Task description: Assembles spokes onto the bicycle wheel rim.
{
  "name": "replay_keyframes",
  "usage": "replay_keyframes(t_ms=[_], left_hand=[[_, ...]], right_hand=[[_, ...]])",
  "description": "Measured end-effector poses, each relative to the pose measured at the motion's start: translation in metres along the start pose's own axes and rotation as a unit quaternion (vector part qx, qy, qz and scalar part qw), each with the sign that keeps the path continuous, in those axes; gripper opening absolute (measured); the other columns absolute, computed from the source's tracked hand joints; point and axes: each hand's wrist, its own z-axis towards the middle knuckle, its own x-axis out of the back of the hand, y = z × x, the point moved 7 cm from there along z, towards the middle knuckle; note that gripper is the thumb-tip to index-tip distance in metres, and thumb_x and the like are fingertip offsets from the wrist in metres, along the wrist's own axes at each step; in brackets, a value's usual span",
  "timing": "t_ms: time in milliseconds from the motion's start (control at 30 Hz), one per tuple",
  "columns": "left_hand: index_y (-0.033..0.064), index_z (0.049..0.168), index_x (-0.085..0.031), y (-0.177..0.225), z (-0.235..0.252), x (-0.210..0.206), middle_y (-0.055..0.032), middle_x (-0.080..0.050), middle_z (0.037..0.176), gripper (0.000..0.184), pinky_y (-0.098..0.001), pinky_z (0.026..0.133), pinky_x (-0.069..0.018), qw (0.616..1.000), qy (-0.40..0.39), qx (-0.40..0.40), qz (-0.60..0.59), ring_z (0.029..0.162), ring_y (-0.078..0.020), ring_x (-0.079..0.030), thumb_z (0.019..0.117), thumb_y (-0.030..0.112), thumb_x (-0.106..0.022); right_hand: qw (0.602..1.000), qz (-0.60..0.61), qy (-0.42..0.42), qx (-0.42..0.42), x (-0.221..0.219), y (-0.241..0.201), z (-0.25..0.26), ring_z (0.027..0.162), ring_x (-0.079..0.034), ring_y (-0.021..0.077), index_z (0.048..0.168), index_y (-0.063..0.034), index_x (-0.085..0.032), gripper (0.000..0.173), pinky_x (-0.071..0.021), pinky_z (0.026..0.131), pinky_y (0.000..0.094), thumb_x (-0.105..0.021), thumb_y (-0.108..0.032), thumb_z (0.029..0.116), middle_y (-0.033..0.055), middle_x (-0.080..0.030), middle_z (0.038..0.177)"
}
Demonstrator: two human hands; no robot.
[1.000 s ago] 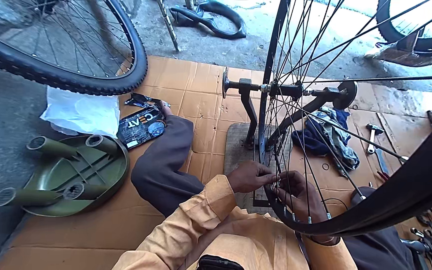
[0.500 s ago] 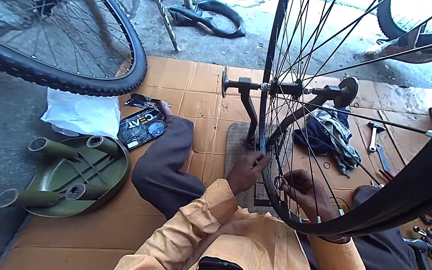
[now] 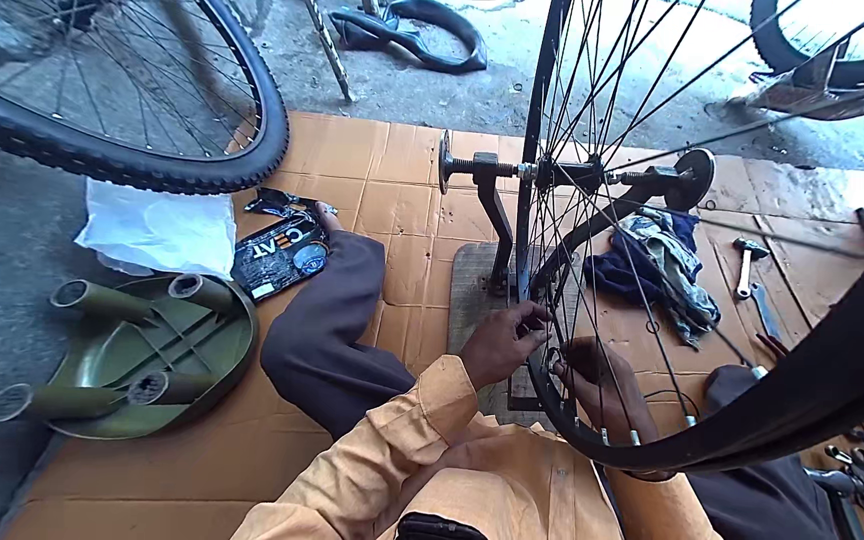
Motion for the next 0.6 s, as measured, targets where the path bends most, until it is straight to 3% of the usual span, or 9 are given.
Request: replay_keyframes(t_ms=[100,200,300,467,600], left_hand=[[0.0166,0.111,-0.074,-0.001,-0.001,-0.002,0.0042,-0.072,0.092,0.018,-0.0321,0.071,-0.057,0.999,-0.017,-0.008,0.037,0.074,-0.0084,-0.066,0.0984,0.028,-0.069],[0.0174,0.107,-0.076,-0.001,-0.003,-0.002,0.0045,-0.072,0.087,0.019,-0.0314,0.07,-0.0567,0.998,-0.038,-0.019,0.038,0.072,-0.0068,-0.065,0.099,0.033,-0.069],[0.0179,0.106,-0.076,0.002,-0.005,-0.004,0.0047,-0.072,0.087,0.026,-0.0335,0.073,-0.0564,0.995,-0.071,-0.023,0.07,0.075,-0.0065,-0.066,0.1033,0.038,-0.06],[0.0116,0.096,-0.074,0.007,-0.007,-0.009,0.0009,-0.061,0.07,0.037,-0.0313,0.058,-0.0477,0.986,-0.139,-0.052,0.075,0.061,-0.0103,-0.056,0.1089,0.035,-0.049],[0.0128,0.104,-0.076,0.006,-0.006,-0.012,0.0019,-0.069,0.08,0.029,-0.0315,0.067,-0.0535,0.978,-0.186,-0.055,0.081,0.069,-0.008,-0.062,0.104,0.037,-0.06]], right_hand=[[0.999,0.032,-0.031,-0.015,-0.006,0.022,-0.005,0.074,-0.068,0.0147,0.116,-0.0162,-0.066,0.029,-0.0598,0.065,0.0335,-0.077,-0.015,0.0892,0.0023,-0.07,0.089],[0.999,0.025,-0.038,-0.02,-0.005,0.02,-0.008,0.07,-0.066,0.0147,0.114,-0.017,-0.066,0.028,-0.0577,0.061,0.0332,-0.077,-0.016,0.089,0.0016,-0.068,0.084],[0.999,0.033,-0.038,-0.013,-0.001,-0.007,-0.005,0.065,-0.062,0.0137,0.11,-0.0153,-0.067,0.021,-0.0536,0.057,0.0303,-0.075,-0.015,0.0903,0.0021,-0.066,0.079],[0.998,0.051,-0.037,-0.007,-0.003,-0.013,-0.003,0.062,-0.06,0.0138,0.109,-0.0148,-0.067,0.023,-0.0523,0.056,0.0294,-0.077,-0.018,0.0884,0.0028,-0.065,0.076],[0.998,0.041,-0.052,-0.012,-0.002,-0.009,-0.007,0.063,-0.061,0.0126,0.117,-0.0153,-0.063,0.029,-0.0523,0.056,0.0279,-0.074,-0.013,0.0899,0.0022,-0.065,0.078]])
